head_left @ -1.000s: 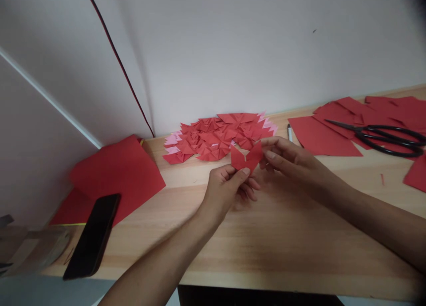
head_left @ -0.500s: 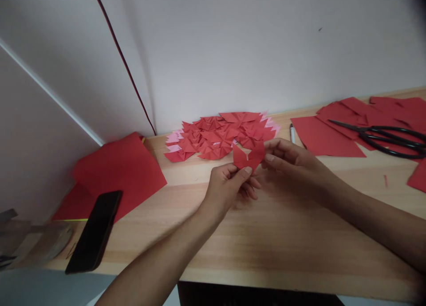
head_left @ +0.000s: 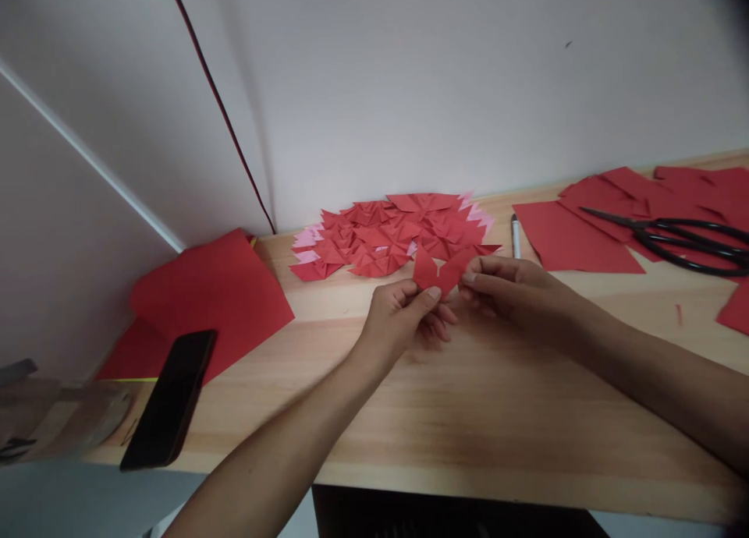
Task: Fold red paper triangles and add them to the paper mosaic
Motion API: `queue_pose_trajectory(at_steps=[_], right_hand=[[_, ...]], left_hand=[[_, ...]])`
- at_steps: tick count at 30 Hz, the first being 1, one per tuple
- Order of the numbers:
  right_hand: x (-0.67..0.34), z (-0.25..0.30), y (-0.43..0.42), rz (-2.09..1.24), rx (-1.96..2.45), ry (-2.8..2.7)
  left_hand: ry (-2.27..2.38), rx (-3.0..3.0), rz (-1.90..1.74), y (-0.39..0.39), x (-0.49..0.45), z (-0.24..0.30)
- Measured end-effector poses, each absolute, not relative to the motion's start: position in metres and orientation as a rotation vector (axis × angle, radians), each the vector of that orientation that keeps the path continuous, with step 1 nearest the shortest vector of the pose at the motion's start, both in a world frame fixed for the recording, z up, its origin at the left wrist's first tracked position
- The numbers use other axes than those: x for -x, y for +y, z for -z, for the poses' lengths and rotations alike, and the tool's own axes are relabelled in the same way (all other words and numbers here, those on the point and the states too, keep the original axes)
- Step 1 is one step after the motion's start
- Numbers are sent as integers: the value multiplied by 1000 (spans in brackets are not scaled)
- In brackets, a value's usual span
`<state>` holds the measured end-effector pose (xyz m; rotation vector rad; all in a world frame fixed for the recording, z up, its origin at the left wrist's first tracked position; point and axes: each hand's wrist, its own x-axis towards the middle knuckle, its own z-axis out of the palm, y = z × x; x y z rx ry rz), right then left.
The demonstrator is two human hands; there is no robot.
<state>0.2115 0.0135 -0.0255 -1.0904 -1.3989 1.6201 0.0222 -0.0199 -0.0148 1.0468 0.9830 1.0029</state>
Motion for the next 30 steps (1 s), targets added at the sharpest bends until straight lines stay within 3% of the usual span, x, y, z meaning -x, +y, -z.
queue_pose_trajectory(at_steps=[5, 30], right_hand=[[-213, 33, 17, -1713, 1035, -1321], [-208, 21, 12, -1465, 1206, -1632]], left_hand=[[939, -997, -992, -18, -21, 17], [857, -878, -1136, -9, -15, 23]])
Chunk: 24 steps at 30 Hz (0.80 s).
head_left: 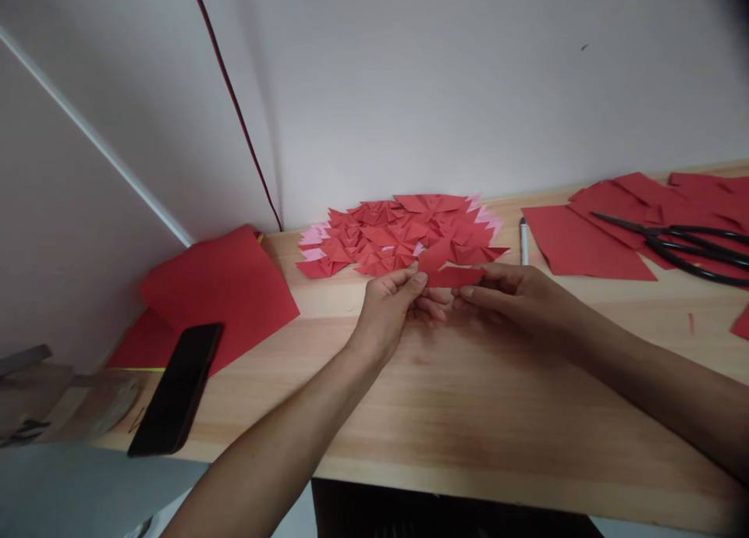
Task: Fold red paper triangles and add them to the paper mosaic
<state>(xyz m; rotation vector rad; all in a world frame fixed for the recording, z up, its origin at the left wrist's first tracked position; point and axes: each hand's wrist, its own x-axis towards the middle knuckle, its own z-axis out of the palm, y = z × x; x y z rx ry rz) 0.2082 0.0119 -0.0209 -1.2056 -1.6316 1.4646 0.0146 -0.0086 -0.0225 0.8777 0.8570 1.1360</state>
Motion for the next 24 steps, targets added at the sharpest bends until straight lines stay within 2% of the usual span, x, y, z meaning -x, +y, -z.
queue_pose_trajectory(at_steps=[15, 24], right_hand=[[-215, 27, 19, -1617, 1093, -1668], [-214, 20, 16, -1544, 1132, -1864]], left_hand=[[1008, -953, -1081, 1, 0, 15], [950, -1019, -978, 0, -1, 15]])
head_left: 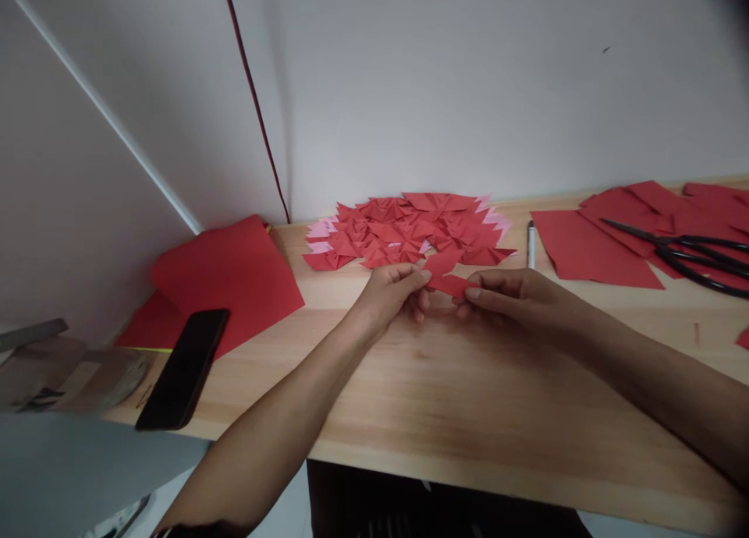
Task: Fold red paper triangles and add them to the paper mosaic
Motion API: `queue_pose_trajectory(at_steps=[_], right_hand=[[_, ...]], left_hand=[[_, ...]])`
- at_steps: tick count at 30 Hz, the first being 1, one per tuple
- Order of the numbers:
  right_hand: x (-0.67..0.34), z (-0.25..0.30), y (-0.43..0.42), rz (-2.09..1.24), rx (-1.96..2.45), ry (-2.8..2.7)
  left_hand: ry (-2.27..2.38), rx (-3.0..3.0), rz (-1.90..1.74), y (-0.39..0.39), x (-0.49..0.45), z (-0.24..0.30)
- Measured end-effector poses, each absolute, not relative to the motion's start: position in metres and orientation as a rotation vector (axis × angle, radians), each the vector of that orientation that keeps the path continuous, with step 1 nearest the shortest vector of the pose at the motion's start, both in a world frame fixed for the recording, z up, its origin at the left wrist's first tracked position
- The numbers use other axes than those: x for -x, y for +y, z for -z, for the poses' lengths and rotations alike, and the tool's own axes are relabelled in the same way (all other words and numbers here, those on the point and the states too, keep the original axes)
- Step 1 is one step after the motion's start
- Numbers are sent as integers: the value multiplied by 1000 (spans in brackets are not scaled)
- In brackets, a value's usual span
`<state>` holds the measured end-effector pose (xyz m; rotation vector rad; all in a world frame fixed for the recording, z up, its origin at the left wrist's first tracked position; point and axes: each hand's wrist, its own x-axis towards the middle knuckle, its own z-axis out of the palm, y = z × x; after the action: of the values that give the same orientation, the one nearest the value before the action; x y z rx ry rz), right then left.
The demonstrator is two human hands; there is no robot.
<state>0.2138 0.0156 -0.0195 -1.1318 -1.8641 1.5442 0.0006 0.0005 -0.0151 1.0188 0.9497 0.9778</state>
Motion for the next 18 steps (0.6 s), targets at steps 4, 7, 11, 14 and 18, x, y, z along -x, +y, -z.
queue_pose_trajectory(at_steps=[4, 7, 11, 14, 18], right_hand=[[-212, 16, 13, -1513, 1148, -1896], [-210, 14, 12, -1485, 1162, -1917], [-207, 13, 10, -1414, 1168, -1897], [-206, 14, 10, -1407, 1167, -1896], [-207, 17, 10, -1405, 1179, -1894]], left_hand=[[968, -1131, -991, 1, 1, 15], [985, -1185, -987, 1, 1, 15], [974, -1217, -1006, 2, 1, 15], [980, -1222, -1027, 2, 1, 15], [958, -1171, -1059, 2, 2, 15]])
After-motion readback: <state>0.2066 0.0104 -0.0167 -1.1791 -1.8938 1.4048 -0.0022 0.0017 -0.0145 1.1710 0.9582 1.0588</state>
